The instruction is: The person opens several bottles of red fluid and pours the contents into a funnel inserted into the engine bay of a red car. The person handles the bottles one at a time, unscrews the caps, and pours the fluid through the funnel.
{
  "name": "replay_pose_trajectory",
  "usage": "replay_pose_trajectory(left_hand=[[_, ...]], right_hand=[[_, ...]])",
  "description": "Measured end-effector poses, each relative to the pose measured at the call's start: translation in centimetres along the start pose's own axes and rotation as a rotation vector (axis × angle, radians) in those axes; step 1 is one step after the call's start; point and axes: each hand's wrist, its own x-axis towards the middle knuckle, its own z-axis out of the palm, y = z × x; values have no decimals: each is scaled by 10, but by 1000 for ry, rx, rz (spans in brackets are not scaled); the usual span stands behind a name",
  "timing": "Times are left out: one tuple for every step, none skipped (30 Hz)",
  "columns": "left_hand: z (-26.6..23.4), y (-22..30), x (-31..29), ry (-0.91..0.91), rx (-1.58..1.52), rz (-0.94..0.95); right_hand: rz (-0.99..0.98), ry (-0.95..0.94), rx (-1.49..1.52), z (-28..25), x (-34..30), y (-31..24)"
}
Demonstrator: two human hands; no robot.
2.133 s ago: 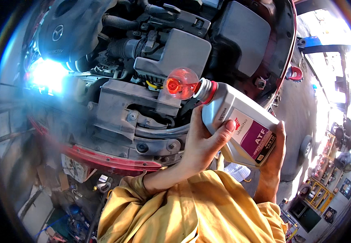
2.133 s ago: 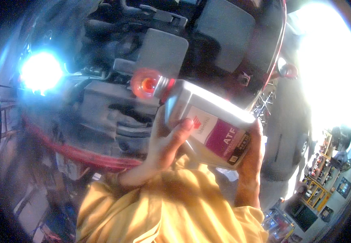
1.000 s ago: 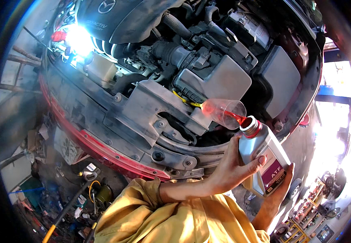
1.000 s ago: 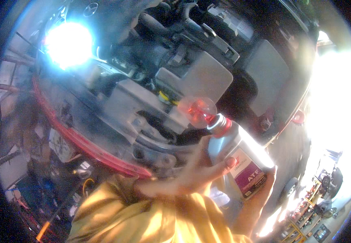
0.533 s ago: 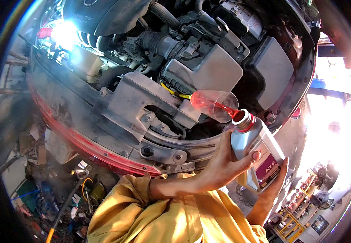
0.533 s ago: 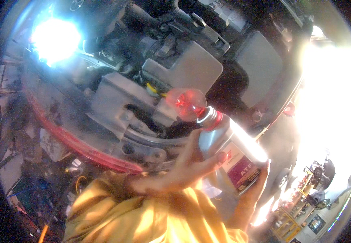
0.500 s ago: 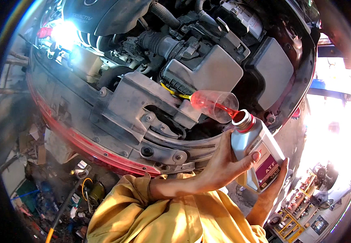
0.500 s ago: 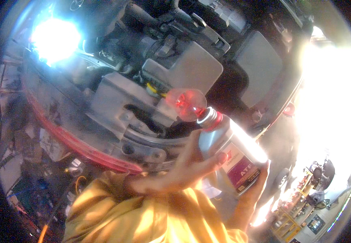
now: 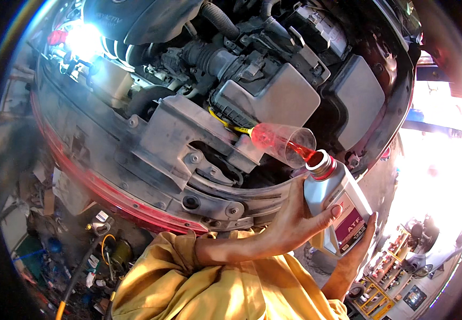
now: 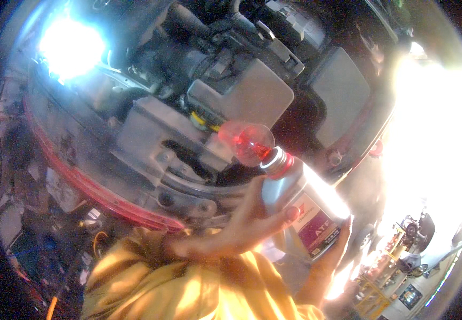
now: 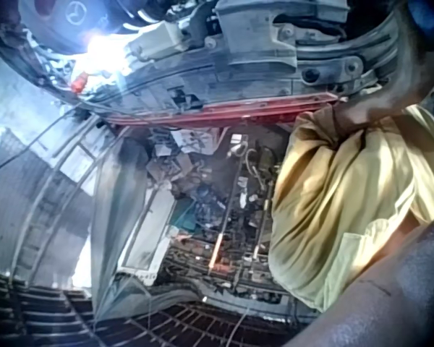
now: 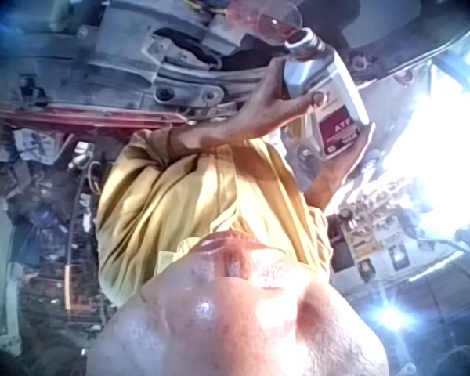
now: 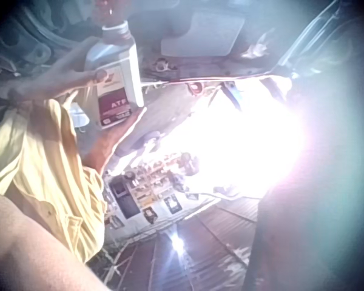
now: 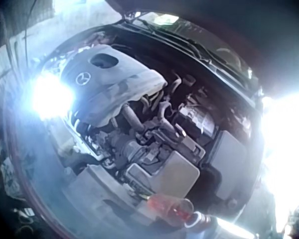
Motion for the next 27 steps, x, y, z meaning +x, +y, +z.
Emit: replay_pose_trajectory(left_hand=[[0,-1,0,1,-17,-11],[0,-3,0,-5,-39,-28],[0,-4,-1,4,-20,-16],[0,-5,-1,6,-6,-12],[-1,-5,-1,2,-1,8],[-1,-5,-1,3,23,-9],[-2,-5,-1,-1,39,-10],[-2,-4,-1,-7,25,-11],[-1,-4,-1,1,19,2],[0,-4,-1,7,-17,14],[1,-3,-1,3,-51,17],[2,-3,-2,5,-75,4],[2,-2,-3,-1,-96,-18],[2,-2,-5,-10,-139,-12],[3,-3,-4,0,-115,-20],[3,-4,-4,8,-115,-3],[3,-6,-3,16,-118,7],[3,-7,-2,16,-105,33],[3,-8,-1,17,-93,50],[3,-10,0,17,-97,56],[3,-10,-1,15,-87,47],[2,-10,-2,12,-91,27],[2,-10,-2,4,-103,19],[2,-10,-2,6,-101,8],[2,-10,-2,3,-106,9],[2,-10,-2,-1,-123,16],[3,-9,-2,-1,-135,15]], right_hand=[[-14,13,-20,0,0,0],[-4,-2,-26,-1,0,0],[6,-18,-30,-2,1,0],[1,-20,-14,-3,1,0],[8,-31,-32,-5,2,1],[0,-29,-30,-6,2,1],[-15,-53,-11,-8,3,1],[-3,-38,-26,-9,3,1],[3,-49,-26,-10,4,1],[-5,-66,2,-11,4,1],[0,-50,-31,-11,4,1],[-8,-44,-34,-11,5,1],[-31,-72,-26,-10,5,1],[-15,-55,-15,-9,4,1],[-14,-73,6,-8,4,0],[-16,-101,44,-7,3,0],[-21,-79,30,-5,3,0],[-28,-68,32,-4,2,0],[-33,-107,65,-3,1,-1],[-14,-52,34,-3,1,-2],[8,-45,35,-2,0,-3],[25,-56,58,-2,0,-4],[35,-40,40,-2,-1,-4],[41,-41,43,-2,-1,-5],[49,-72,74,-2,-1,-5],[33,-39,28,-2,-1,-5],[18,-37,9,-1,-1,-5]])
